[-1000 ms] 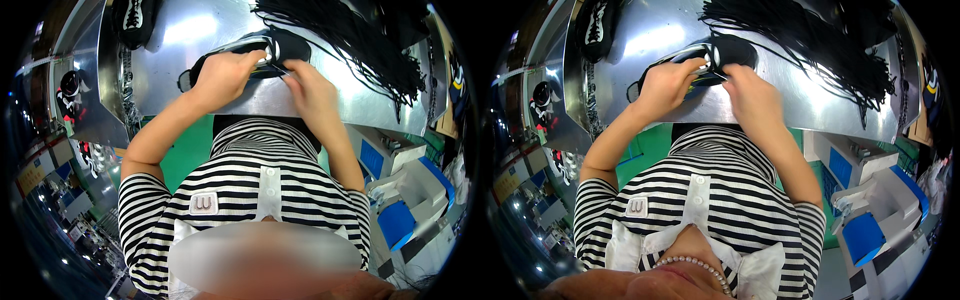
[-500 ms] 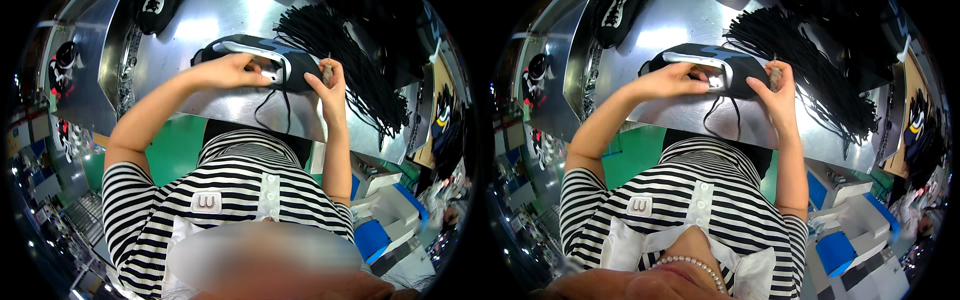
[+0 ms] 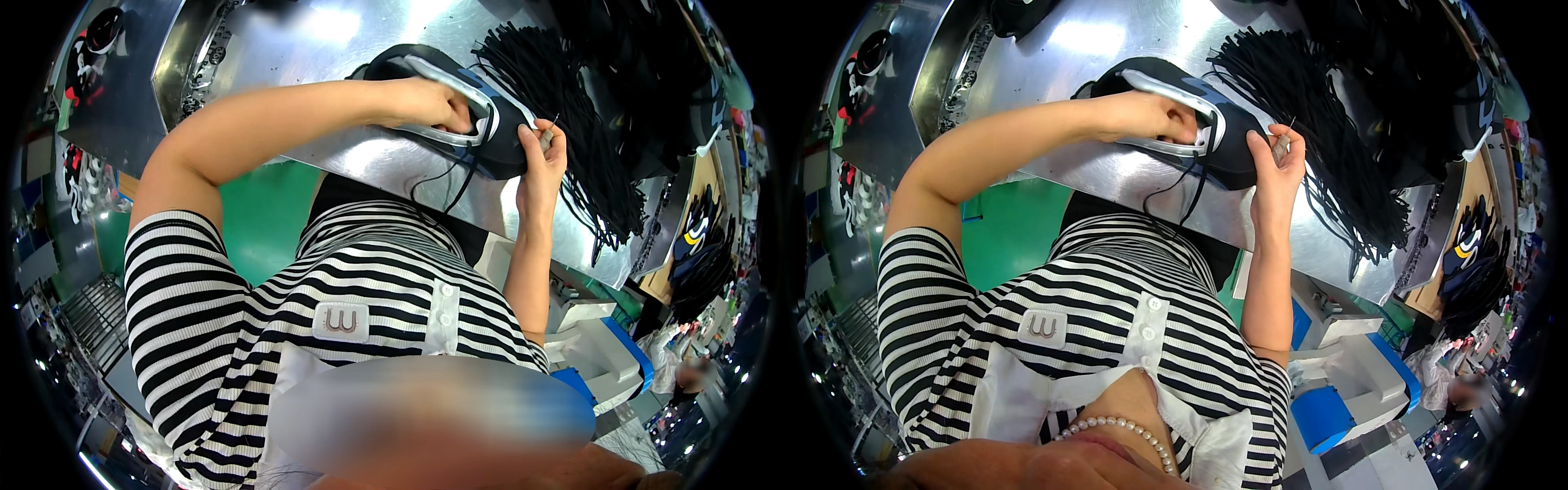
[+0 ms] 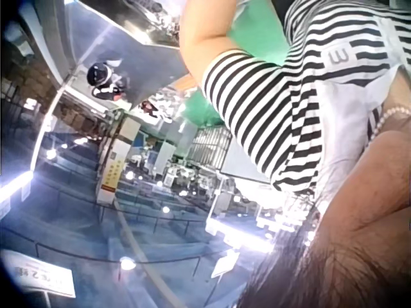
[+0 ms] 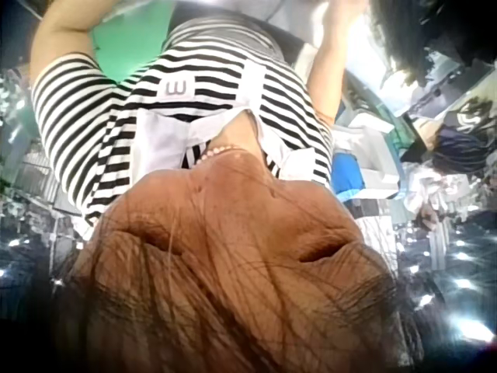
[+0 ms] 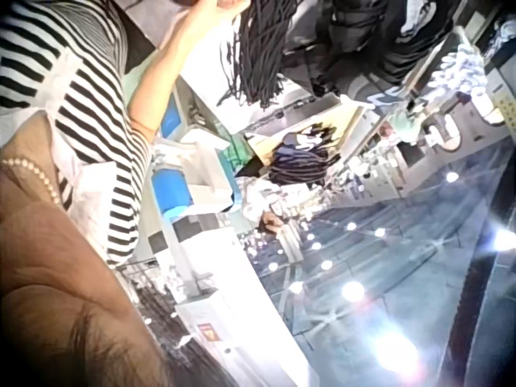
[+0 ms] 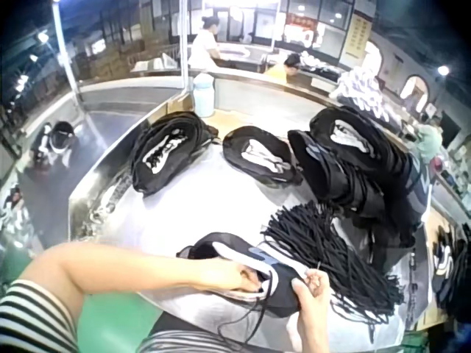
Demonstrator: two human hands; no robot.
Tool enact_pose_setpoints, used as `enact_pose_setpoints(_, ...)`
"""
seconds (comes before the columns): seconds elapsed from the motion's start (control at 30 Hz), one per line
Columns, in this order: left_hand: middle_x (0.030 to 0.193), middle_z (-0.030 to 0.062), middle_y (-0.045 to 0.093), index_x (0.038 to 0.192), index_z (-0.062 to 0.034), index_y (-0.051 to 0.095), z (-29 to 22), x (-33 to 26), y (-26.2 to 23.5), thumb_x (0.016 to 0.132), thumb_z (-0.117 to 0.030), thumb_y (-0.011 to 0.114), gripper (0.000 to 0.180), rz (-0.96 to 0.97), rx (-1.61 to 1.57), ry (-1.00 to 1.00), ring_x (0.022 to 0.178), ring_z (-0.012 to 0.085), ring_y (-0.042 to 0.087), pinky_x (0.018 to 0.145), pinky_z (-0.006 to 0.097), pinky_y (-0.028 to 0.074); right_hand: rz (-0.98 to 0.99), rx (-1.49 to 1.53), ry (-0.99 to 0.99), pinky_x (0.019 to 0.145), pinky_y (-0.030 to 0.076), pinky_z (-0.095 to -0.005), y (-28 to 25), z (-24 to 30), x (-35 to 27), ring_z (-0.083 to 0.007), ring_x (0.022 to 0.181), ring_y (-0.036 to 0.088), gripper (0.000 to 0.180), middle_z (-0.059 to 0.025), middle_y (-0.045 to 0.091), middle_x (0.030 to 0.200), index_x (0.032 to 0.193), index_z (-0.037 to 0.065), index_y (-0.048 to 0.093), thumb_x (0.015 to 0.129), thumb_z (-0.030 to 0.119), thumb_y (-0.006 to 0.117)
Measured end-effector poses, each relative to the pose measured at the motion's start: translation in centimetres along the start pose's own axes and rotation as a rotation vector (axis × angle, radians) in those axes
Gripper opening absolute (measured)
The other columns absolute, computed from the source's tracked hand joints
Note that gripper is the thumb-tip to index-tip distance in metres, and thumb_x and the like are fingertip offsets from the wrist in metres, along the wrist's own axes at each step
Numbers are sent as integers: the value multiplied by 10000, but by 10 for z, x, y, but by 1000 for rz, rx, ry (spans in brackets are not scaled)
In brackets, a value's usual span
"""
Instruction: The person laces shoe uppers by threading black laces through the eyelets and pulling them tight by hand.
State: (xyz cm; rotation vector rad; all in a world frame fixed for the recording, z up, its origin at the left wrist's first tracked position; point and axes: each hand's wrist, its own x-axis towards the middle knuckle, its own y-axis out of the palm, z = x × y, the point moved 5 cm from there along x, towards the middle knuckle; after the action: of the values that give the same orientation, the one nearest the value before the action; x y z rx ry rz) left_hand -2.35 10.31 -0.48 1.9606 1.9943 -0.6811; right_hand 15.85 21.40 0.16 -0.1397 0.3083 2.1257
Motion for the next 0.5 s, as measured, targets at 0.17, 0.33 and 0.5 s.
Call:
enact_pose_setpoints(0.17, 844, 155, 690, 901, -27, 697, -19, -10, -31, 845, -112, 646, 114, -453, 534, 470, 822, 328, 663, 752, 401, 518, -25, 75, 113, 615, 512, -228, -10, 0, 5, -113, 727, 653, 257, -43, 655, 868, 1089, 56, 547, 892, 108, 703)
enact_pose_setpoints(0.33, 826, 127, 709, 879, -54, 726, -29, -9, -23, 812, -118, 667, 110, -376, 583, 407, 813, 312, 678, 761, 391, 528, 37, 68, 181, 610, 483, -180, -9, -1, 3, -50, 703, 607, 134, 28, 619, 813, 1011, 77, 609, 915, 139, 679)
enact_pose_setpoints(0.5, 842, 109, 721, 909, -45, 737, -34, -4, -16, 810, -146, 697, 148, -318, 607, 394, 778, 273, 684, 753, 329, 533, 52, 74, 174, 613, 472, -180, -14, -3, 1, -55, 708, 607, 146, 18, 625, 824, 1014, 81, 599, 913, 143, 685)
